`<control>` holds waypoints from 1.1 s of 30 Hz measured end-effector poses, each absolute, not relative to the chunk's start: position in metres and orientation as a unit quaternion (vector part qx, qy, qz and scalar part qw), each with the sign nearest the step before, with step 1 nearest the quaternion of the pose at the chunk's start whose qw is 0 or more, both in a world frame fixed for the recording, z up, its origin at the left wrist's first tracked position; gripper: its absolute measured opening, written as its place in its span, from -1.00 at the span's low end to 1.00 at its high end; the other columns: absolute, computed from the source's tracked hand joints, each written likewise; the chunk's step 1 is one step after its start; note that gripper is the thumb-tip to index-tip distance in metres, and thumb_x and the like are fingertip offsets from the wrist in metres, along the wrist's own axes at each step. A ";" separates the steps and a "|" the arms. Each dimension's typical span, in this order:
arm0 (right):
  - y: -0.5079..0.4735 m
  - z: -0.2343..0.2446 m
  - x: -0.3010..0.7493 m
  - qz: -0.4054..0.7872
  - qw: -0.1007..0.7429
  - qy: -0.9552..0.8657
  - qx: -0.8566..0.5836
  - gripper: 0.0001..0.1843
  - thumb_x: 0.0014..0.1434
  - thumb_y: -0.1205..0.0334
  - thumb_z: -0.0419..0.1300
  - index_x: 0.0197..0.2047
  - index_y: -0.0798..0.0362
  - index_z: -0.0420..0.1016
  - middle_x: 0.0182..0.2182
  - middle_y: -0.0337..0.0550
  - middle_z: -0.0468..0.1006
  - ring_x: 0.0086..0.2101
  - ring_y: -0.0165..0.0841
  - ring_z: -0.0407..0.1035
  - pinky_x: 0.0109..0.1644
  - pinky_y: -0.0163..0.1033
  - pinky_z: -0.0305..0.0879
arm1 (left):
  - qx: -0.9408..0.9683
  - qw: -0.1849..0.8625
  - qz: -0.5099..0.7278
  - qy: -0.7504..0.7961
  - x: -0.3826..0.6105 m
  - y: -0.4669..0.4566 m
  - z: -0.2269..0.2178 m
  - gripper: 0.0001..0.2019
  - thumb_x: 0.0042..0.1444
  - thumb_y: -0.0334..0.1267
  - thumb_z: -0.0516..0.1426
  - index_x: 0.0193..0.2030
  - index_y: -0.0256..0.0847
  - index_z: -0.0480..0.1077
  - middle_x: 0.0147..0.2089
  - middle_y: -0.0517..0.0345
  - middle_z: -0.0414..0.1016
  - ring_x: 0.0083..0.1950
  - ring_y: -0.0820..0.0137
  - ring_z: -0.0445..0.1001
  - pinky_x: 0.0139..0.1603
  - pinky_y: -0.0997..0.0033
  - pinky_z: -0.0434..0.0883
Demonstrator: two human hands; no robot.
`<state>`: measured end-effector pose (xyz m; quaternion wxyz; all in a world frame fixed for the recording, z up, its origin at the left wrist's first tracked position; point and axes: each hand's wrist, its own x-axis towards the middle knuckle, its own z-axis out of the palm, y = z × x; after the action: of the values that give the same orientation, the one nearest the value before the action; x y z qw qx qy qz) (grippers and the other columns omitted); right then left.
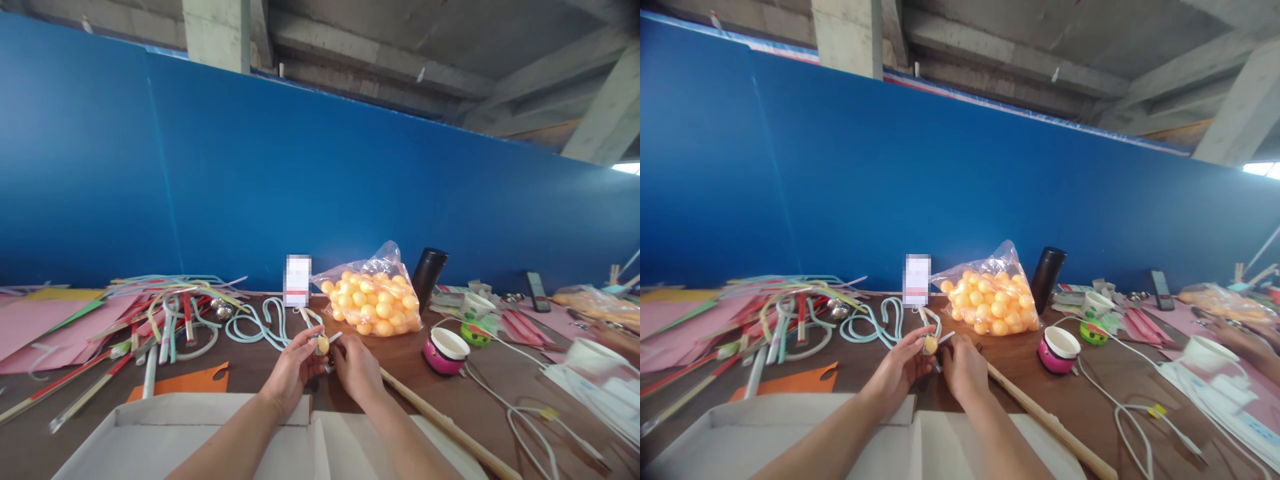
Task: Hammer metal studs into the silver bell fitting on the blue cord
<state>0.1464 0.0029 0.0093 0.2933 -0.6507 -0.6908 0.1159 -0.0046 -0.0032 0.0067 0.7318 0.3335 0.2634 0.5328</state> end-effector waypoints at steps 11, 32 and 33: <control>0.001 0.018 0.152 0.437 0.460 -0.531 -0.562 -0.77 0.09 0.07 0.12 -0.40 0.07 0.39 -0.45 -0.19 0.53 -0.63 -0.49 0.26 -0.62 -0.39 0.08 | 0.338 0.729 0.532 0.266 -0.004 -0.004 0.010 -0.61 0.03 -0.22 0.19 0.03 -0.23 0.38 -0.24 0.04 0.50 -0.36 0.43 0.44 -0.29 0.40 0.37; -0.014 0.023 0.157 0.673 0.492 -0.406 -0.373 -0.75 -0.04 0.15 0.37 -0.33 0.10 0.48 -0.50 -0.30 0.39 -0.48 -0.55 0.29 -0.44 -0.48 0.32 | 0.361 0.731 0.522 0.249 -0.005 -0.006 0.013 -0.60 0.05 -0.19 0.18 0.05 -0.23 0.36 -0.19 0.01 0.50 -0.32 0.39 0.46 -0.24 0.37 0.35; -0.015 0.024 0.158 0.672 0.495 -0.404 -0.375 -0.76 -0.04 0.15 0.37 -0.35 0.09 0.47 -0.50 -0.31 0.38 -0.49 -0.55 0.29 -0.45 -0.48 0.30 | 0.362 0.731 0.521 0.251 -0.005 -0.007 0.013 -0.60 0.05 -0.19 0.18 0.04 -0.22 0.36 -0.18 0.01 0.50 -0.31 0.39 0.46 -0.24 0.37 0.35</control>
<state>0.1581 -0.0145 0.0243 0.4953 -0.3746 -0.4040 0.6717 -0.0051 -0.0066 0.0131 0.7313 0.3616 0.2505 0.5213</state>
